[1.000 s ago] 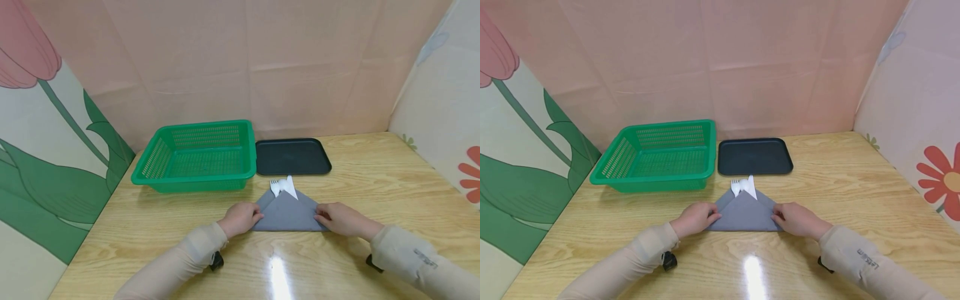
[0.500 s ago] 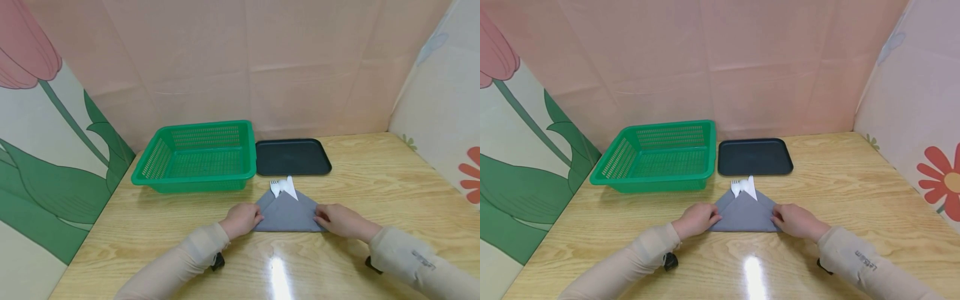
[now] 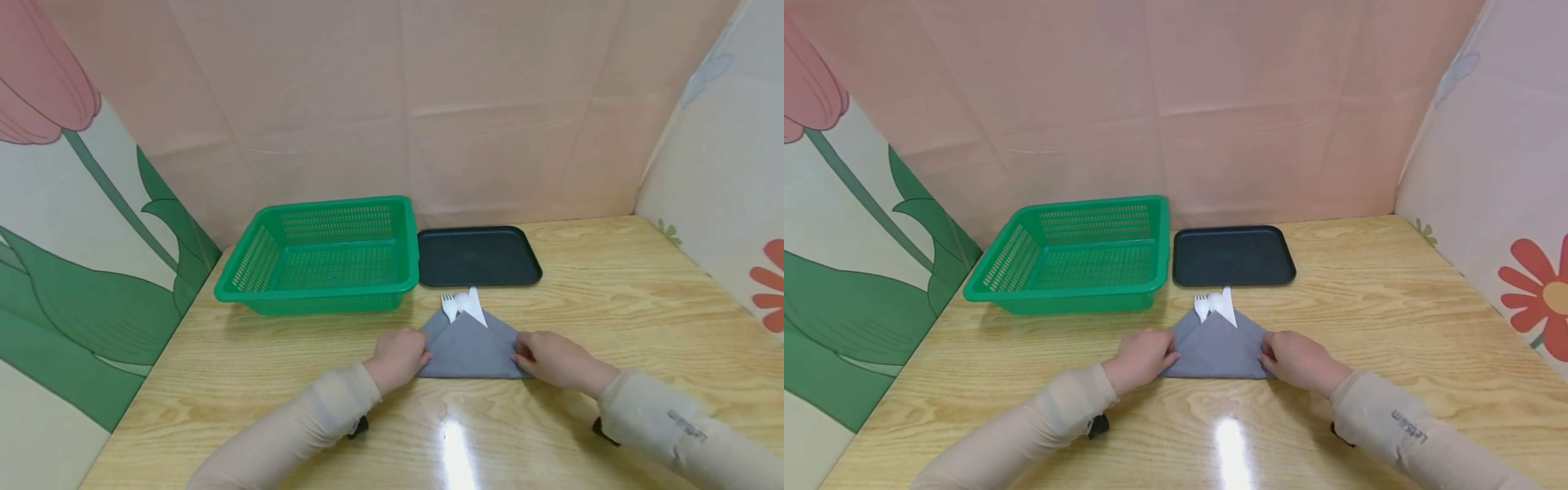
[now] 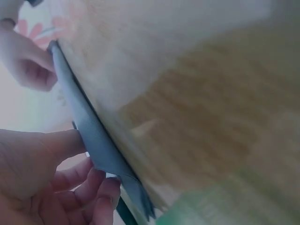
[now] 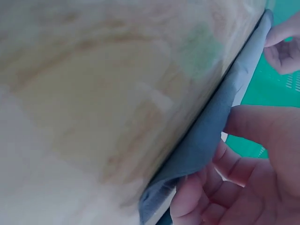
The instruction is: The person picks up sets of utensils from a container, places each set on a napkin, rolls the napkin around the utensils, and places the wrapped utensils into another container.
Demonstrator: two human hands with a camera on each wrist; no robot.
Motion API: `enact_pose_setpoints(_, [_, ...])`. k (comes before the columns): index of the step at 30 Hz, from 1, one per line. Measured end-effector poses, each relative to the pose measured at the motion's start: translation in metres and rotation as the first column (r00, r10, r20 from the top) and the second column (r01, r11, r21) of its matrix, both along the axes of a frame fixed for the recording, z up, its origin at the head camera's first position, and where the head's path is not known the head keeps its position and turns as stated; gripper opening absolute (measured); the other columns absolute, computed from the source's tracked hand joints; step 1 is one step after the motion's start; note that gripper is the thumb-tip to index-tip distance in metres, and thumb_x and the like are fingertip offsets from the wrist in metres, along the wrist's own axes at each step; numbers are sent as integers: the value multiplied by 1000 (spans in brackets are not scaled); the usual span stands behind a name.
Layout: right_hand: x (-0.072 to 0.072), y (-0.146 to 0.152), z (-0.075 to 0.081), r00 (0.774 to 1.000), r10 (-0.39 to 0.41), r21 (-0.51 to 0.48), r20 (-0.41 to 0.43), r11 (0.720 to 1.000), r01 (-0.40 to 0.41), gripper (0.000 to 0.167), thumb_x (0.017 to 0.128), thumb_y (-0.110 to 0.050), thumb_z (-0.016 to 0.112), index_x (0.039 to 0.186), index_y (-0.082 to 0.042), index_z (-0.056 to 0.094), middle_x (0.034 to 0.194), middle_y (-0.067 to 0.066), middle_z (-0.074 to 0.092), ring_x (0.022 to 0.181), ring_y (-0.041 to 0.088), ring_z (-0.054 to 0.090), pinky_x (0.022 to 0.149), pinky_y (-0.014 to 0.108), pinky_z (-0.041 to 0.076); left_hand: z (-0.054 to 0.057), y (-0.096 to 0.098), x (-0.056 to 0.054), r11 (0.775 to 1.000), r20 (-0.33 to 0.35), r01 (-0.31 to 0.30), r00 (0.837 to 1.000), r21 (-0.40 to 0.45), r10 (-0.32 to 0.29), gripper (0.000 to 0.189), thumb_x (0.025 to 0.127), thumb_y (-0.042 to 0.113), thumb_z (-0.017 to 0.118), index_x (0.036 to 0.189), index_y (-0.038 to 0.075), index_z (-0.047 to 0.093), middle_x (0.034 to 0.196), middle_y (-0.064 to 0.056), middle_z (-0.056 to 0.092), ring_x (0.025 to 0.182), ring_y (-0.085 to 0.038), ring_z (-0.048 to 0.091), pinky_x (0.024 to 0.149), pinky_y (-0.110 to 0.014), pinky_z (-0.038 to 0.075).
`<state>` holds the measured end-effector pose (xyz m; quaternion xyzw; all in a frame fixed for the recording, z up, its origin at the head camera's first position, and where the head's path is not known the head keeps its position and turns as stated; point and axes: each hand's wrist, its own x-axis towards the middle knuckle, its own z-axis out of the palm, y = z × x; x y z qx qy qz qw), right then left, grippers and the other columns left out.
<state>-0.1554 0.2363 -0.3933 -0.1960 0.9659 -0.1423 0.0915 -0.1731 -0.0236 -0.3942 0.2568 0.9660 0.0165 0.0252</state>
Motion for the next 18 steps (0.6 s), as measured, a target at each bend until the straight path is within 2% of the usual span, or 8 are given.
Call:
enact_pose_setpoints(3, [-1, -3, 4, 999, 5, 7, -37, 1000, -4, 18, 85, -15, 66, 75, -12, 50, 64, -4, 46, 58, 8, 40, 51, 21, 32, 2, 4, 0, 998, -62, 42, 997, -39, -44, 16, 88, 29, 63, 86, 13, 62, 81, 0, 65, 71, -12, 63, 51, -23, 45])
enact_pose_setpoints(6, [-3, -7, 9, 998, 21, -15, -51, 1000, -21, 20, 81, -10, 69, 76, -11, 50, 65, -3, 46, 59, 8, 40, 52, 20, 33, 3, 8, 1, 990, -115, 121, 985, -77, -130, 9, 89, 20, 61, 96, 16, 64, 89, 2, 65, 76, -10, 62, 58, -21, 48])
enact_pose_setpoints(10, [-6, -12, 12, 995, 83, -63, -50, 994, -86, 18, 78, 0, 67, 81, -9, 53, 65, -4, 48, 60, 6, 41, 53, 19, 35, 4, 13, 1, 968, -127, 221, 964, -115, -235, 22, 88, 12, 60, 105, 23, 66, 97, 4, 64, 83, -11, 59, 69, -21, 48])
enact_pose_setpoints(15, [-7, -14, 10, 991, 127, -105, -48, 986, -131, 15, 75, 4, 65, 81, -7, 56, 64, -5, 50, 60, 3, 42, 54, 19, 36, 7, 16, 2, 962, -102, 245, 961, -119, -258, 27, 86, 11, 61, 107, 27, 68, 99, 2, 64, 86, -14, 58, 69, -25, 48])
enact_pose_setpoints(18, [-6, -14, 9, 994, 108, -128, -23, 986, -110, 12, 77, 1, 65, 81, -6, 57, 64, -5, 51, 59, 3, 42, 54, 19, 37, 7, 17, 2, 963, -109, 248, 960, -107, -259, 23, 87, 13, 61, 104, 25, 70, 96, 1, 63, 85, -15, 57, 67, -25, 48])
